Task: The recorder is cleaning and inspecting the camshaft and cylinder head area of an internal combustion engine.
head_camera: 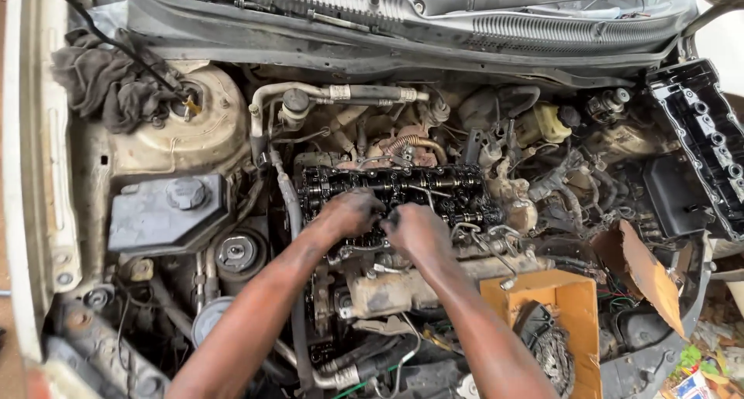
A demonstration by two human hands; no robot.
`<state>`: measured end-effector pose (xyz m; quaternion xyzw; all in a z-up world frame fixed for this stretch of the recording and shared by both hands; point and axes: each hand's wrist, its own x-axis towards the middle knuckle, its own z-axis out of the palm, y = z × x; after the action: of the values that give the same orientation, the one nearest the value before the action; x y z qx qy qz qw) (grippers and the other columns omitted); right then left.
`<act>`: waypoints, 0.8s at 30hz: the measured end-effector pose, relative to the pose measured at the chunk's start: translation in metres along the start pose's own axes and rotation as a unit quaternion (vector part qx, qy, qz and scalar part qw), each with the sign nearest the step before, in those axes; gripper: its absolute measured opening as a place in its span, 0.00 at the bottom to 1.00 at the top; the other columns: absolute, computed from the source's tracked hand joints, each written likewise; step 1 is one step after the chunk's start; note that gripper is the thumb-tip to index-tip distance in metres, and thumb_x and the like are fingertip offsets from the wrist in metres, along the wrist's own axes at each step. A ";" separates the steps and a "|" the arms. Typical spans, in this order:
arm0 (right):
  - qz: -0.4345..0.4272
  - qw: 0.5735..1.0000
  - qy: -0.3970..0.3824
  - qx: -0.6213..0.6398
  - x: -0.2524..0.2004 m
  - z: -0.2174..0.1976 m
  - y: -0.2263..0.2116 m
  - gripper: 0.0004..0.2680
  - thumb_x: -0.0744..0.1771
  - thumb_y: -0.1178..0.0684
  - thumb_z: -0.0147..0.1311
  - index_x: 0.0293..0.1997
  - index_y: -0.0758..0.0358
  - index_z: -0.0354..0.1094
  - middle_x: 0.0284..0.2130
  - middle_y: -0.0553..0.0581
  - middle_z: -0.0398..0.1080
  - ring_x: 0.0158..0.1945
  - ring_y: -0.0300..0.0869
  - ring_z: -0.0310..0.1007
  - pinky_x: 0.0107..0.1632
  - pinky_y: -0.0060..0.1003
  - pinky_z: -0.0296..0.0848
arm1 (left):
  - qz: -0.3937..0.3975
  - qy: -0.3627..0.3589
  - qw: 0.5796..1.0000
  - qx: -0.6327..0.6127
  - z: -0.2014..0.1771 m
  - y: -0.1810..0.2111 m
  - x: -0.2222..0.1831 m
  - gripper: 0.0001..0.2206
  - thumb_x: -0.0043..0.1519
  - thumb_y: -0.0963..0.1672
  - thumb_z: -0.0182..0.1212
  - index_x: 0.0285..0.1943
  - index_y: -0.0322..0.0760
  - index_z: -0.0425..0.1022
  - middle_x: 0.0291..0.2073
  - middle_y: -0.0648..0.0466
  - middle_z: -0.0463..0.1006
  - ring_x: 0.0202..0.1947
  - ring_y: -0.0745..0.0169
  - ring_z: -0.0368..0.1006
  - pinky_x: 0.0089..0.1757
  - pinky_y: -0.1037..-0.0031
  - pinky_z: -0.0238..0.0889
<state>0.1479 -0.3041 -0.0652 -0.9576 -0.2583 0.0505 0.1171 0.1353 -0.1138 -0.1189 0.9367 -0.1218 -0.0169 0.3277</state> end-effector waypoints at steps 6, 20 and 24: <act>0.147 0.982 -0.102 -0.057 0.024 0.034 -0.019 0.05 0.59 0.50 0.66 0.25 0.57 0.80 0.20 0.56 0.72 0.24 0.44 0.71 0.30 0.39 0.75 | 0.005 -0.008 0.996 -0.091 0.018 -0.022 0.001 0.12 0.55 0.42 0.64 0.48 0.41 0.82 0.48 0.46 0.81 0.54 0.49 0.73 0.56 0.63 0.67; 0.148 0.972 -0.172 -0.057 0.017 0.034 -0.013 0.09 0.66 0.51 0.61 0.24 0.56 0.75 0.17 0.48 0.71 0.17 0.34 0.63 0.19 0.32 0.63 | -0.068 -0.100 0.986 -0.113 -0.008 -0.008 0.005 0.16 0.53 0.37 0.62 0.50 0.41 0.82 0.50 0.54 0.83 0.51 0.59 0.77 0.54 0.72 0.71; 0.122 0.972 -0.180 -0.090 0.018 0.017 -0.027 0.04 0.63 0.54 0.66 0.28 0.59 0.76 0.19 0.50 0.72 0.19 0.33 0.64 0.22 0.30 0.65 | -0.058 -0.127 0.987 -0.081 -0.019 -0.004 0.007 0.17 0.50 0.37 0.63 0.48 0.42 0.83 0.49 0.54 0.81 0.52 0.55 0.73 0.54 0.67 0.67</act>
<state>0.1473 -0.2690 -0.0756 -0.9637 -0.1595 0.2127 -0.0247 0.1447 -0.1007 -0.1059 0.9026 -0.1061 -0.1647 0.3832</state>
